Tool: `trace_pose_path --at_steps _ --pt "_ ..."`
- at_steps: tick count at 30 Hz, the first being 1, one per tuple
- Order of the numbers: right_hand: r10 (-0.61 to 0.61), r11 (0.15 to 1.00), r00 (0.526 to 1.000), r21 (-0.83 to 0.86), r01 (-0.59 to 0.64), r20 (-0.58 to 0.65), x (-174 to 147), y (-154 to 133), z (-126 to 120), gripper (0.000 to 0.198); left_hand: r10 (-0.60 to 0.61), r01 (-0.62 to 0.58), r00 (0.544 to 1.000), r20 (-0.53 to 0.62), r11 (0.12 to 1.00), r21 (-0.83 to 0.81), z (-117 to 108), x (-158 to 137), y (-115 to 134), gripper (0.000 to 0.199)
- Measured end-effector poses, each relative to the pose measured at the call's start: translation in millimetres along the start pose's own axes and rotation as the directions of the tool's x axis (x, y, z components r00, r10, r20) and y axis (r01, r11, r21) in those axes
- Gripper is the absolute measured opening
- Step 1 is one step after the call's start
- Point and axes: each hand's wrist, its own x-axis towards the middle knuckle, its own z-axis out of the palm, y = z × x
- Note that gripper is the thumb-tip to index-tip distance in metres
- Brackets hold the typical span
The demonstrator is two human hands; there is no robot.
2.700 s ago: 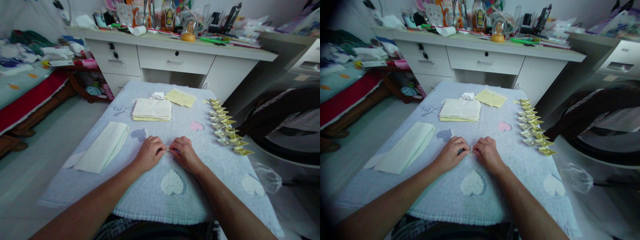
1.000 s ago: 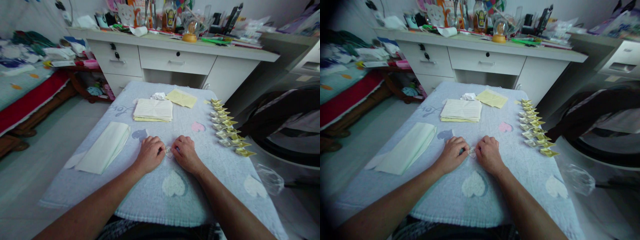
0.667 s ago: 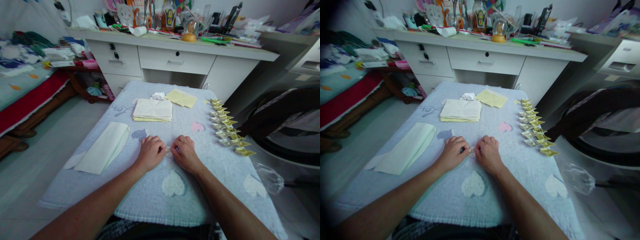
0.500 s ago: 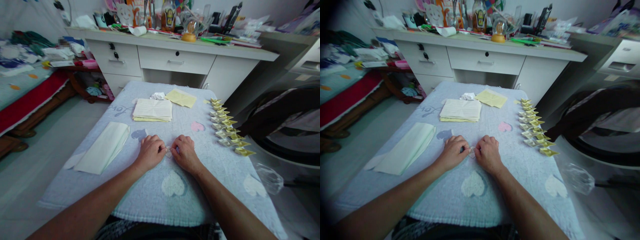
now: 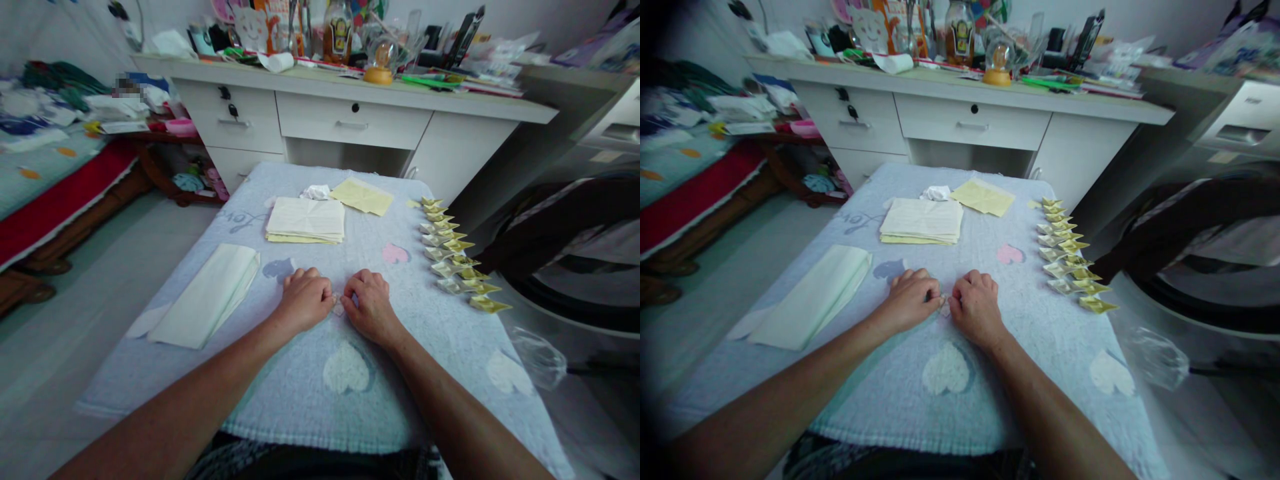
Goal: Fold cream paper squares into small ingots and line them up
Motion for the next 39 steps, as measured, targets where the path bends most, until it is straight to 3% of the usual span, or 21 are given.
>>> trace_pose_path --at_steps 10,18,23,28,33,39 --pt "0.003 1.0 1.0 -0.031 -0.003 0.004 0 -2 0 0.006 -0.029 0.029 0.999 -0.042 1.0 0.005 0 -3 -1 0.017" --pt "-0.046 0.999 0.999 0.005 0.046 -0.004 -4 -1 -2 0.01 -0.019 0.01 0.996 -0.091 0.995 -0.103 7 -7 -2 0.013" --pt "-0.097 0.993 0.995 0.075 0.095 0.016 -6 2 -6 0.017 0.042 -0.072 0.988 -0.148 0.976 -0.204 6 -8 -3 0.009" --pt "-0.135 0.975 0.99 0.184 0.127 0.029 -6 4 -11 0.01 0.153 -0.225 0.966 -0.206 0.891 -0.395 3 -6 -3 0.009" --pt "-0.145 0.927 0.989 0.348 0.138 -0.006 -5 6 -15 0.012 0.138 -0.211 0.975 -0.171 0.813 -0.543 0 -5 -4 0.007" --pt "-0.188 0.872 0.982 0.453 0.183 -0.034 -5 7 -17 0.019 0.16 -0.221 0.974 -0.158 0.816 -0.535 -4 -7 -8 0.017"
